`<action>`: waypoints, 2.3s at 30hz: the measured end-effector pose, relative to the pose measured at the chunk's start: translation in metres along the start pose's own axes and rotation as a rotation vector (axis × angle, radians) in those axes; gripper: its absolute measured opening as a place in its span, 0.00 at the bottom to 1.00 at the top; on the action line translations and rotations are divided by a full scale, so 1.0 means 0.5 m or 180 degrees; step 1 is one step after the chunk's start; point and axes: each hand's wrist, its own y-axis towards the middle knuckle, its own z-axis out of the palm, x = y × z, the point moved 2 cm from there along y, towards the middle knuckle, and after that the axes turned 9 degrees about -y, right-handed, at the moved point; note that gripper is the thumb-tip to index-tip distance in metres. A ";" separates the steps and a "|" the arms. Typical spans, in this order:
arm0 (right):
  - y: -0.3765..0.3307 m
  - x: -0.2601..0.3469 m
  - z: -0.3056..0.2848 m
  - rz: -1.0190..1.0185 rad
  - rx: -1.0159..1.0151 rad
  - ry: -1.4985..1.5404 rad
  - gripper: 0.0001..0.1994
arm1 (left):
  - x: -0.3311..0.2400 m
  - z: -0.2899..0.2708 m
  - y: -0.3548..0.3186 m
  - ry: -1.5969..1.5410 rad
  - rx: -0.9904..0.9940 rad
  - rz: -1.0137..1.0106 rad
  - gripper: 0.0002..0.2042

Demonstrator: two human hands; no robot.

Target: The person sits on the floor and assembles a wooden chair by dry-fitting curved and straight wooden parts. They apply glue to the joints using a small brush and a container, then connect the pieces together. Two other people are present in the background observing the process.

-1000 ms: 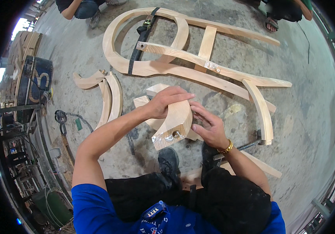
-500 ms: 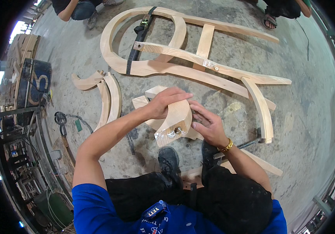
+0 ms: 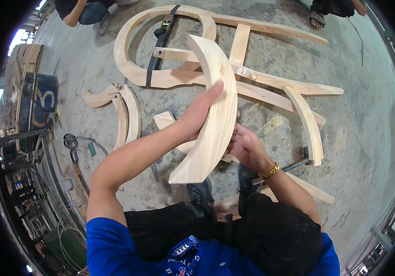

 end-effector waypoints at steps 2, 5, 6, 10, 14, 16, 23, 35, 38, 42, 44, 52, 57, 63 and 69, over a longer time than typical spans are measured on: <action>0.001 0.018 0.017 0.0057 0.0024 0.0255 0.32 | -0.021 0.023 0.011 -0.0528 0.0047 -0.0142 0.30; 0.003 0.065 0.038 0.0445 -0.0072 0.0400 0.27 | -0.031 0.029 0.026 -0.0698 -0.0124 -0.0202 0.28; 0.003 0.079 0.043 0.0621 -0.0131 0.0405 0.26 | -0.030 0.028 0.031 -0.0635 -0.0135 -0.0215 0.28; -0.002 0.098 0.054 0.0868 -0.0042 0.0462 0.23 | -0.030 0.027 0.040 -0.0475 -0.0093 -0.0170 0.27; 0.009 0.098 0.069 0.0831 -0.0295 0.0699 0.21 | -0.031 0.032 0.057 -0.0510 -0.0281 -0.0147 0.24; 0.011 0.100 0.070 0.0807 -0.0462 0.0848 0.20 | -0.033 0.036 0.061 -0.0585 -0.0317 -0.0071 0.24; 0.006 0.089 0.049 0.0725 -0.0444 0.0940 0.20 | -0.037 0.052 0.058 -0.0295 -0.0420 -0.0097 0.24; 0.063 0.089 -0.038 0.0002 -0.0923 -0.2261 0.44 | -0.037 0.038 0.070 0.2300 -0.0566 0.1108 0.41; 0.073 0.093 -0.042 -0.0497 -0.0720 -0.2896 0.44 | -0.071 0.012 0.059 0.2189 -0.0457 0.1785 0.35; 0.051 0.075 -0.067 -0.0105 -0.0812 -0.2844 0.45 | -0.097 0.047 0.040 0.2117 -0.0201 0.2086 0.31; 0.045 0.063 -0.067 -0.0057 -0.0767 -0.2566 0.45 | -0.106 0.047 0.038 0.2047 -0.0215 0.1918 0.31; 0.033 0.018 -0.060 -0.0368 -0.0873 -0.1943 0.45 | -0.103 -0.006 0.074 0.1030 -0.0134 0.1528 0.23; 0.041 0.017 -0.058 -0.0464 -0.0917 -0.1791 0.45 | -0.098 -0.028 0.100 0.0911 -0.0106 0.1424 0.23; 0.036 0.016 -0.070 -0.0330 -0.1009 -0.1927 0.45 | -0.088 -0.031 0.116 0.0977 -0.0066 0.1483 0.23; 0.038 0.009 -0.073 -0.0392 -0.0989 -0.1935 0.46 | -0.086 -0.032 0.114 0.0930 -0.0045 0.1472 0.24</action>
